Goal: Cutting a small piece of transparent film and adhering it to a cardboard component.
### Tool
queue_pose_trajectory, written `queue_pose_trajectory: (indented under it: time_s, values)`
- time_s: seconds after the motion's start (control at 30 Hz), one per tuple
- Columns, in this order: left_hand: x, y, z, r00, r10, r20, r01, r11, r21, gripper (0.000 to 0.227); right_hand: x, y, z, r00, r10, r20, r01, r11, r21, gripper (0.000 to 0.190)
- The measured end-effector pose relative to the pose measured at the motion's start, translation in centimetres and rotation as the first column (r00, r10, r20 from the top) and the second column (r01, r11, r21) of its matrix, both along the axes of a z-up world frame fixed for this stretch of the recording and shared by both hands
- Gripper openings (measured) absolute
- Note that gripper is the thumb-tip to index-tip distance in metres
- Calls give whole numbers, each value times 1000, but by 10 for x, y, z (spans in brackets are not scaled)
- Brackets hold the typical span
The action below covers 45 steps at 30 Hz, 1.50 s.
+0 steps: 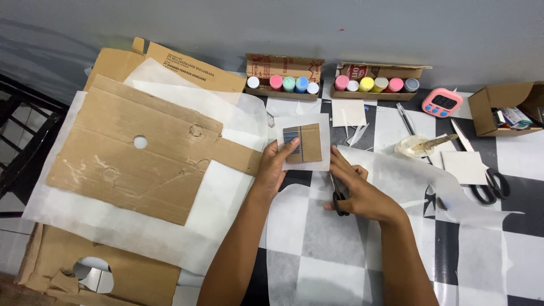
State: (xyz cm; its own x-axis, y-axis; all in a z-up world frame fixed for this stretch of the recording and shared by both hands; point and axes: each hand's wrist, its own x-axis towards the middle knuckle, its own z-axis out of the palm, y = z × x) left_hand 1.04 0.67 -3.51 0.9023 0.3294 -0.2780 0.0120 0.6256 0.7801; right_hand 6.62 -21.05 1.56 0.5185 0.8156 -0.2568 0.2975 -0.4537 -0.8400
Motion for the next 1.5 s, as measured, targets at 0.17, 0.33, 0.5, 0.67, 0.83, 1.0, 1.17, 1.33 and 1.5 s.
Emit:
queue_pose_trajectory:
  time_s: [0.17, 0.33, 0.5, 0.67, 0.83, 1.0, 1.17, 1.33, 1.5]
  values:
    - [0, 1, 3, 1000, -19, 0, 19, 1000, 3, 28, -8, 11, 16, 987, -40, 156, 61, 989, -134, 90]
    - [1, 3, 5, 1000, -14, 17, 14, 1000, 3, 28, -9, 11, 4, 931, -83, 356, 192, 940, -282, 81]
    - [3, 3, 0, 1000, -18, 4, 18, 1000, -14, 28, -5, 17, 14, 962, -223, 157, 267, 888, -375, 20]
    - [3, 5, -2, 1000, -17, -4, 17, 1000, -22, 28, 1, 15, 12, 966, -200, 165, 250, 888, -385, 22]
    - [2, 4, 2, 1000, -29, -9, 29, 999, -22, 29, -1, 19, 30, 966, -211, 147, 253, 888, -385, 20]
    - [2, 3, 1, 1000, -17, 0, 17, 1000, -22, 27, 9, 20, 37, 917, -152, 368, 284, 897, -338, 21]
    - [2, 4, 5, 999, -35, 13, 35, 999, 19, 27, 11, 26, 49, 895, -356, 269, 395, 913, -103, 19]
    - [-6, -2, 41, 995, -96, 31, 91, 986, 143, 26, 14, 38, 8, 852, -520, 51, 495, 834, 244, 46]
    - [-8, -4, 51, 990, -141, 9, 133, 952, 278, 27, 11, 52, -17, 807, -543, -232, 587, 695, 416, 41]
